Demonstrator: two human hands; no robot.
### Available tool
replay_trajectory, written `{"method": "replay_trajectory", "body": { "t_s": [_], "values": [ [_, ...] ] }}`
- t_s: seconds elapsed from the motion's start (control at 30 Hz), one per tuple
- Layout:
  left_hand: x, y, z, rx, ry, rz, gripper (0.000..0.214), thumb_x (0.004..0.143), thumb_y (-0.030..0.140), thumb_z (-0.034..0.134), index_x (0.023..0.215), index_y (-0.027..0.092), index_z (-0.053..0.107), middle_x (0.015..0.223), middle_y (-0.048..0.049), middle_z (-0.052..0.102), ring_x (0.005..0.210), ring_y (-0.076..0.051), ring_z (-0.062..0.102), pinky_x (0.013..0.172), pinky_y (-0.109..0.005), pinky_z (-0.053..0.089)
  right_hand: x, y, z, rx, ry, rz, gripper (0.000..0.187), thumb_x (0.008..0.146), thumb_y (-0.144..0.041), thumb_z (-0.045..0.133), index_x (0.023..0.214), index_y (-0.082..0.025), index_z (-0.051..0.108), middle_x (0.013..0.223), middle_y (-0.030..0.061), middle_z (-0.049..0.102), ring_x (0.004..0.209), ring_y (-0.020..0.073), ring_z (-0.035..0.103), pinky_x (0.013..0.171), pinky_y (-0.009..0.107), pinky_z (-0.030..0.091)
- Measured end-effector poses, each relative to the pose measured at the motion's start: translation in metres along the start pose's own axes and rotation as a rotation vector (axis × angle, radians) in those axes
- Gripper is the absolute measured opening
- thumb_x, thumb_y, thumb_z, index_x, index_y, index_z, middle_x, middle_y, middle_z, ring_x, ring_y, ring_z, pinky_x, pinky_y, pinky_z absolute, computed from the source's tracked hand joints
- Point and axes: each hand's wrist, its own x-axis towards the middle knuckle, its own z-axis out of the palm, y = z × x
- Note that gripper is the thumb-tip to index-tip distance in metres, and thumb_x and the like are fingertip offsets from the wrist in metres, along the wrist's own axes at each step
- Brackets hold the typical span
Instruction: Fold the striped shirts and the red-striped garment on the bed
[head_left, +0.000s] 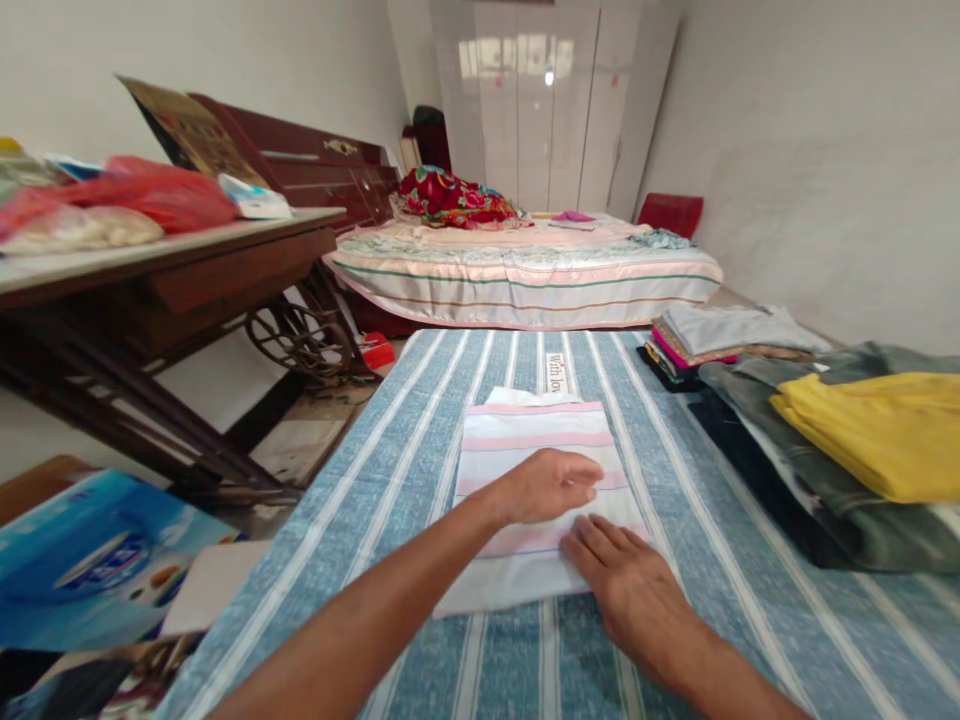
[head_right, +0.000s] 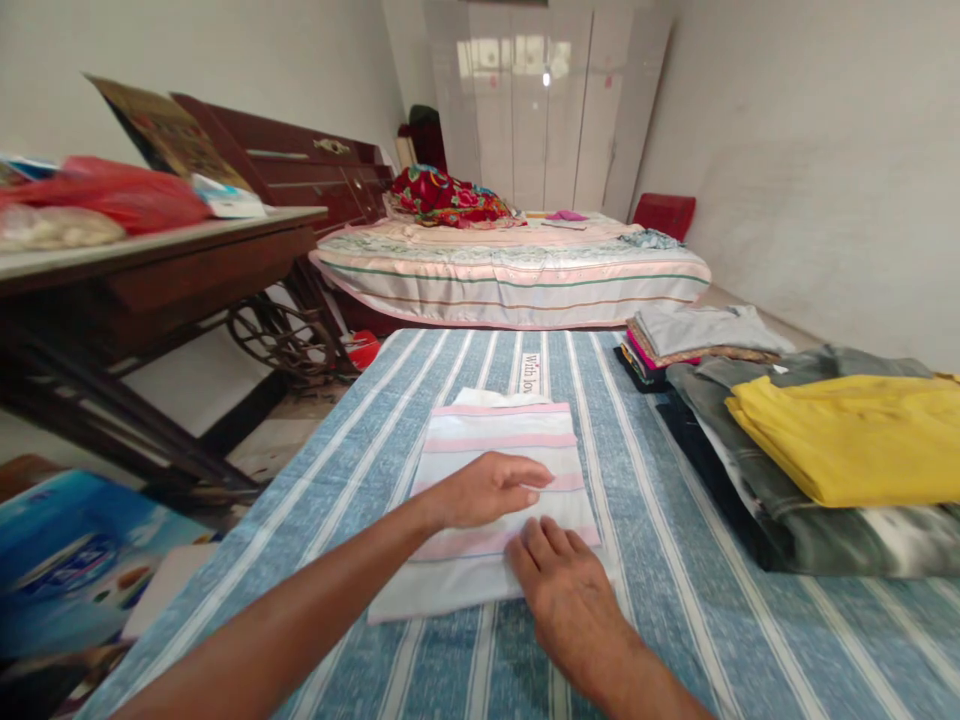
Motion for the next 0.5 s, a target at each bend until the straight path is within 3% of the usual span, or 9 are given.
{"method": "replay_trajectory", "body": {
  "t_s": [0.1,0.23,0.33,0.5],
  "values": [
    [0.038,-0.023,0.02,-0.135,-0.041,0.026,0.028,0.083,0.021,0.051,0.105,0.011,0.063,0.106,-0.0079,0.068,0.101,-0.017,0.06,0.092,-0.031,0.044,0.002,0.002,-0.001,0.022,0.016,-0.002,0.044,0.067,-0.007,0.052,0.107,-0.021,0.062,0.112,0.0072,0.065,0.1,0.0254,0.06,0.081,0.035,0.047],
    [0.053,-0.047,0.031,-0.242,-0.109,0.01,0.026,0.081,0.02,0.054,0.102,0.01,0.065,0.106,-0.0089,0.068,0.1,-0.017,0.061,0.094,-0.032,0.043,0.003,0.004,-0.001,0.035,0.0,-0.017,0.045,0.065,-0.008,0.051,0.108,-0.021,0.062,0.112,0.007,0.065,0.099,0.0253,0.06,0.08,0.034,0.049],
    [0.045,-0.05,0.021,-0.363,-0.084,-0.006,0.028,0.081,0.023,0.056,0.103,0.008,0.065,0.109,-0.0118,0.067,0.102,-0.019,0.06,0.094,-0.033,0.043,0.003,0.006,0.0,0.026,-0.007,-0.036,0.048,0.065,-0.007,0.048,0.108,-0.021,0.061,0.112,0.0065,0.065,0.098,0.0252,0.061,0.079,0.035,0.05],
    [0.008,-0.044,-0.018,-0.368,-0.005,-0.073,0.03,0.08,0.029,0.06,0.105,0.012,0.065,0.112,-0.0109,0.065,0.107,-0.02,0.058,0.095,-0.035,0.042,0.0,0.009,0.002,0.043,-0.001,-0.056,0.052,0.064,-0.004,0.043,0.11,-0.022,0.06,0.113,0.0059,0.065,0.098,0.024,0.062,0.078,0.035,0.051]
  ]
}}
